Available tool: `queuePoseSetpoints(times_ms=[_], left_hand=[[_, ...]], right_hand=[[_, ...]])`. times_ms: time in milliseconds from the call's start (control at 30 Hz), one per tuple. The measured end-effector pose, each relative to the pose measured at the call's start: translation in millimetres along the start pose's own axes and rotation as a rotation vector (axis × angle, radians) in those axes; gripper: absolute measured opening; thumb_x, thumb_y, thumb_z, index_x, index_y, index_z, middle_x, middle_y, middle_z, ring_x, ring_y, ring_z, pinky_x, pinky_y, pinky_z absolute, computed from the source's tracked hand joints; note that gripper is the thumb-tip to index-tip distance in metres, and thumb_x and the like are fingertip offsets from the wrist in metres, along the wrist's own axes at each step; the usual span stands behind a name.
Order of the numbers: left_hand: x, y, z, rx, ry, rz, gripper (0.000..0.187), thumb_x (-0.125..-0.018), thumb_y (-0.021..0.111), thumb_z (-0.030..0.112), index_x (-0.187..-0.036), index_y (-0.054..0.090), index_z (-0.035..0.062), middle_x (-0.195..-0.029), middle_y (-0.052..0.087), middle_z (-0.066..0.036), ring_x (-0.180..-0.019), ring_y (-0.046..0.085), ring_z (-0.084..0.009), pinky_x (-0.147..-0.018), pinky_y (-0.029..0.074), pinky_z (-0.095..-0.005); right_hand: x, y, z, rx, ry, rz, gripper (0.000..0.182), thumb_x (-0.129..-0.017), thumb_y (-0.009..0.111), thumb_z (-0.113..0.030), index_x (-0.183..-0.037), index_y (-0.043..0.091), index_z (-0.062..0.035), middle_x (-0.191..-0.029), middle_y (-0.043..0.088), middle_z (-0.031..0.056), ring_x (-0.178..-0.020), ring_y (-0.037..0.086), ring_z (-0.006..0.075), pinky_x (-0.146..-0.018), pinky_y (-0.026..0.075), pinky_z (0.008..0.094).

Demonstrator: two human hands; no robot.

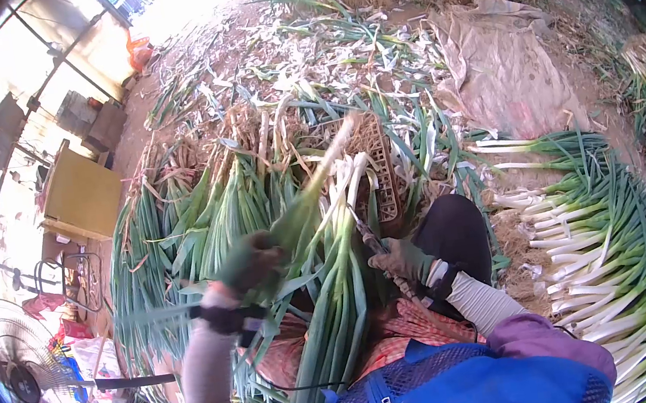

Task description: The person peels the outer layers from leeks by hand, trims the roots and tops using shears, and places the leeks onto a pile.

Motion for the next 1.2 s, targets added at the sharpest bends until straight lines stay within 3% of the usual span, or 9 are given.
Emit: queuePoseSetpoints(times_ms=[33, 67, 133, 233, 333, 733, 833, 933, 1200], left_hand=[[-5, 24, 10, -0.211, -0.081, -0.006, 0.027, -0.085, 0.069, 0.021, -0.102, 0.067, 0.0002, -0.083, 0.068, -0.008, -0.073, 0.06, -0.0144, -0.065, 0.049, -0.0311], [-16, 46, -10, 0.108, -0.242, -0.025, 0.028, -0.085, 0.068, 0.022, -0.101, 0.067, -0.001, -0.081, 0.067, -0.007, -0.07, 0.058, -0.0141, -0.064, 0.048, -0.0301], [-50, 86, -67, 0.105, -0.175, 0.008, 0.031, -0.088, 0.065, 0.02, -0.108, 0.064, -0.0034, -0.088, 0.065, -0.005, -0.072, 0.059, -0.0122, -0.064, 0.049, -0.0277], [-51, 120, -53, 0.316, -0.244, 0.073, 0.038, -0.084, 0.062, 0.028, -0.104, 0.066, -0.0047, -0.082, 0.068, -0.01, -0.074, 0.065, -0.0191, -0.068, 0.051, -0.0327], [-60, 133, -75, 0.352, -0.193, 0.112, 0.042, -0.085, 0.061, 0.031, -0.105, 0.065, -0.0055, -0.084, 0.068, -0.012, -0.075, 0.065, -0.0212, -0.069, 0.052, -0.0335], [-50, 140, -63, 0.217, -0.232, 0.124, 0.039, -0.085, 0.07, 0.029, -0.107, 0.065, -0.0029, -0.09, 0.067, -0.005, -0.076, 0.06, -0.0124, -0.068, 0.049, -0.0278], [-45, 142, -63, 0.256, -0.265, 0.127, 0.037, -0.085, 0.07, 0.029, -0.104, 0.066, -0.0025, -0.088, 0.066, -0.004, -0.075, 0.059, -0.0117, -0.067, 0.048, -0.0275], [-41, 143, -63, 0.247, -0.187, 0.131, 0.035, -0.085, 0.069, 0.029, -0.101, 0.066, -0.0026, -0.087, 0.066, -0.004, -0.075, 0.058, -0.0118, -0.068, 0.047, -0.0274], [-25, 132, -33, 0.339, -0.239, 0.105, 0.036, -0.089, 0.064, 0.032, -0.099, 0.066, -0.0024, -0.086, 0.065, -0.003, -0.075, 0.056, -0.0106, -0.068, 0.047, -0.028]], right_hand=[[2, -2, 1, 0.021, 0.036, 0.004, 0.037, -0.081, 0.069, -0.035, -0.097, 0.055, -0.0048, -0.067, 0.056, 0.0044, -0.052, 0.059, 0.017, -0.042, 0.045, 0.0325], [8, -4, -2, 0.048, 0.042, 0.004, 0.038, -0.081, 0.069, -0.034, -0.1, 0.055, -0.0036, -0.07, 0.057, 0.0047, -0.055, 0.058, 0.0161, -0.047, 0.046, 0.0325], [32, -5, -15, 0.1, 0.063, 0.001, 0.042, -0.081, 0.069, -0.031, -0.107, 0.056, -0.0013, -0.075, 0.058, 0.0054, -0.06, 0.057, 0.0144, -0.057, 0.048, 0.0327], [69, 0, -19, 0.431, -0.256, 0.094, 0.052, -0.078, 0.068, -0.041, -0.109, 0.056, -0.001, -0.082, 0.065, 0.0165, -0.075, 0.065, 0.0323, -0.067, 0.051, 0.0406], [96, -5, -26, 0.377, -0.072, 0.058, 0.061, -0.076, 0.067, -0.043, -0.116, 0.054, -0.0003, -0.09, 0.066, 0.0216, -0.087, 0.064, 0.0374, -0.079, 0.048, 0.0426], [6, -9, -40, 0.567, -0.114, 0.157, 0.063, -0.075, 0.064, -0.047, -0.112, 0.058, 0.0043, -0.095, 0.065, 0.0279, -0.094, 0.065, 0.0404, -0.082, 0.051, 0.0436], [-38, -19, -54, 0.582, -0.17, 0.243, 0.051, -0.076, 0.063, -0.039, -0.088, 0.063, 0.0099, -0.069, 0.065, 0.0262, -0.065, 0.069, 0.0359, -0.063, 0.056, 0.0427], [-62, -24, -74, 0.246, 0.261, 0.161, 0.039, -0.084, 0.057, -0.028, -0.073, 0.063, 0.0097, -0.062, 0.064, 0.0211, -0.046, 0.063, 0.0328, -0.041, 0.052, 0.0425], [-14, -7, -56, 0.628, -0.183, 0.251, 0.06, -0.076, 0.061, -0.049, -0.086, 0.063, 0.0107, -0.081, 0.066, 0.0284, -0.085, 0.066, 0.0435, -0.076, 0.053, 0.0447]])
Point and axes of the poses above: each hand's wrist, its own x-axis away from the middle knuckle, its own y-axis out of the palm, z = x × y, the point moved 2 cm from there along -x, towards the middle knuckle
